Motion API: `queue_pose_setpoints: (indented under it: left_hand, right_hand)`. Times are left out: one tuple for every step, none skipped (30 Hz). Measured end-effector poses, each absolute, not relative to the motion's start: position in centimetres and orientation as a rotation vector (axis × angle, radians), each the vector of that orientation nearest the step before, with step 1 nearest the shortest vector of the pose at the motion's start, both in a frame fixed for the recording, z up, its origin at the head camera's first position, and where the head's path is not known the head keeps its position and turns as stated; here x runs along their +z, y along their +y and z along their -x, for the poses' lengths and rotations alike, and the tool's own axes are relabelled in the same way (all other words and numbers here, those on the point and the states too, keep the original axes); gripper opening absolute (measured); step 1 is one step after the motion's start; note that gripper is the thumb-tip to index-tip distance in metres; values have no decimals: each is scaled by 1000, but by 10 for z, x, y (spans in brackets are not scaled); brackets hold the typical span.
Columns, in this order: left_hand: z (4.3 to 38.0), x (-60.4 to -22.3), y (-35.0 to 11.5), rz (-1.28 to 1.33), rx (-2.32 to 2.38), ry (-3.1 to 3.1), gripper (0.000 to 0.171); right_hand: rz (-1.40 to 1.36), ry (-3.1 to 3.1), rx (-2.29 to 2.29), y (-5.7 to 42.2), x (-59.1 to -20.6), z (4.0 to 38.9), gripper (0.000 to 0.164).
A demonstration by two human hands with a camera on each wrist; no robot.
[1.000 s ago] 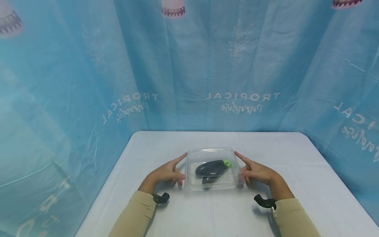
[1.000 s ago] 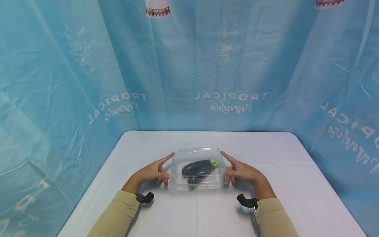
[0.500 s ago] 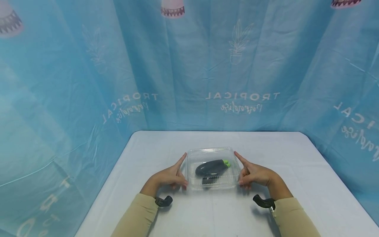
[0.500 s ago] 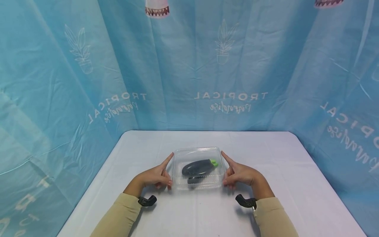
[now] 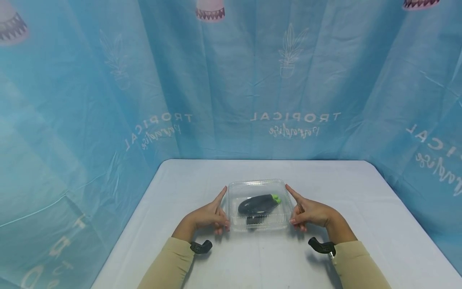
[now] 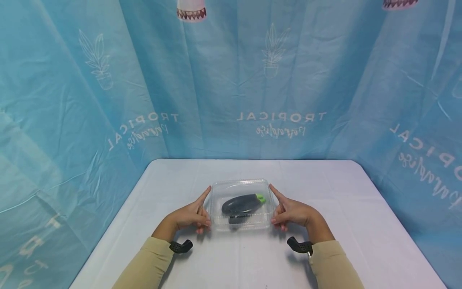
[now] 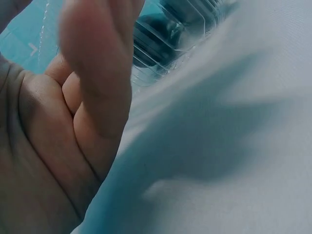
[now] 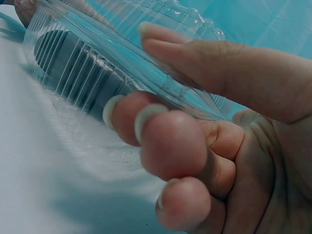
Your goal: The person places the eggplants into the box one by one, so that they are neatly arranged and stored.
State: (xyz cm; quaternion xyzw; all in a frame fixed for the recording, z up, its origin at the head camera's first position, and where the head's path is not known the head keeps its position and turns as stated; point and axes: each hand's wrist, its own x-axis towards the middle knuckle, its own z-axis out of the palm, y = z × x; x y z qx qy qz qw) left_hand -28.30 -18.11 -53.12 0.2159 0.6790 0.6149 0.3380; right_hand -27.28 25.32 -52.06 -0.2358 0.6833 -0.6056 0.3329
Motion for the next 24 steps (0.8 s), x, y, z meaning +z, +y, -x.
queue_pose_setpoints:
  left_hand:
    - [283, -531, -181, -563, 1607, 1763, 137]
    - [282, -531, -181, -566, 1608, 1762, 137]
    - [282, -530, -181, -570, 1610, 1759, 136]
    - [282, -530, -181, -573, 1612, 1757, 137]
    - [282, -530, -181, -575, 1614, 1756, 137]
    - [282, -530, -181, -579, 1617, 1755, 137]
    - [282, -530, -180, -581, 1620, 1751, 137]
    - [281, -530, -180, -580, 1624, 1746, 137]
    - [281, -530, -180, -581, 1630, 1741, 137]
    - [281, -530, -180, -580, 1633, 1737, 137]
    - [281, -530, -180, -577, 1637, 1734, 137]
    - [280, -529, -180, -577, 1640, 1731, 137]
    - [280, -529, -179, -574, 1644, 1728, 137]
    - [280, -529, -179, -572, 1648, 1728, 137]
    - [279, -529, -179, -572, 1652, 1728, 137]
    - [279, -529, -178, -572, 1656, 1727, 137]
    - [279, -529, -178, -573, 1663, 1726, 137]
    - [280, -530, -178, -576, 1671, 1722, 137]
    - [280, -530, -177, -577, 1679, 1719, 137]
    - [280, -531, -177, -579, 1688, 1713, 137]
    - [281, -532, -177, -580, 1697, 1706, 137]
    - [281, -532, -177, -580, 1706, 1698, 137]
    - [281, -533, -177, -577, 1715, 1691, 138]
    - [282, -533, -177, -579, 1721, 1687, 138]
  right_hand:
    - [614, 1783, -1584, 253, -521, 273, 126]
    - [612, 1782, -1587, 253, -522, 272, 126]
    - [607, 1780, -1591, 253, -522, 272, 126]
    - [603, 1777, -1595, 253, -522, 272, 126]
    - [600, 1775, -1600, 253, -522, 273, 126]
    - [597, 1775, -1601, 253, -522, 272, 126]
    - [594, 1773, -1604, 252, -522, 272, 126]
    - [592, 1771, -1605, 252, -522, 272, 126]
    - [590, 1768, -1606, 252, -522, 272, 126]
    - [591, 1766, -1605, 252, -522, 271, 126]
    - [590, 1765, -1604, 252, -522, 271, 126]
    - [589, 1763, -1605, 251, -522, 271, 126]
    - [588, 1760, -1606, 251, -521, 270, 126]
    - [590, 1759, -1607, 251, -521, 270, 126]
    - [595, 1759, -1608, 251, -521, 270, 126]
    - [597, 1759, -1608, 251, -521, 269, 126]
    - [599, 1760, -1609, 251, -521, 269, 126]
    - [602, 1761, -1609, 251, -521, 269, 126]
    - [604, 1761, -1609, 251, -521, 269, 126]
    - [607, 1760, -1610, 251, -521, 269, 126]
    - [608, 1758, -1611, 251, -521, 269, 126]
    - [607, 1756, -1613, 251, -521, 270, 126]
    - [607, 1754, -1614, 251, -521, 270, 126]
    - [609, 1750, -1617, 251, -521, 270, 126]
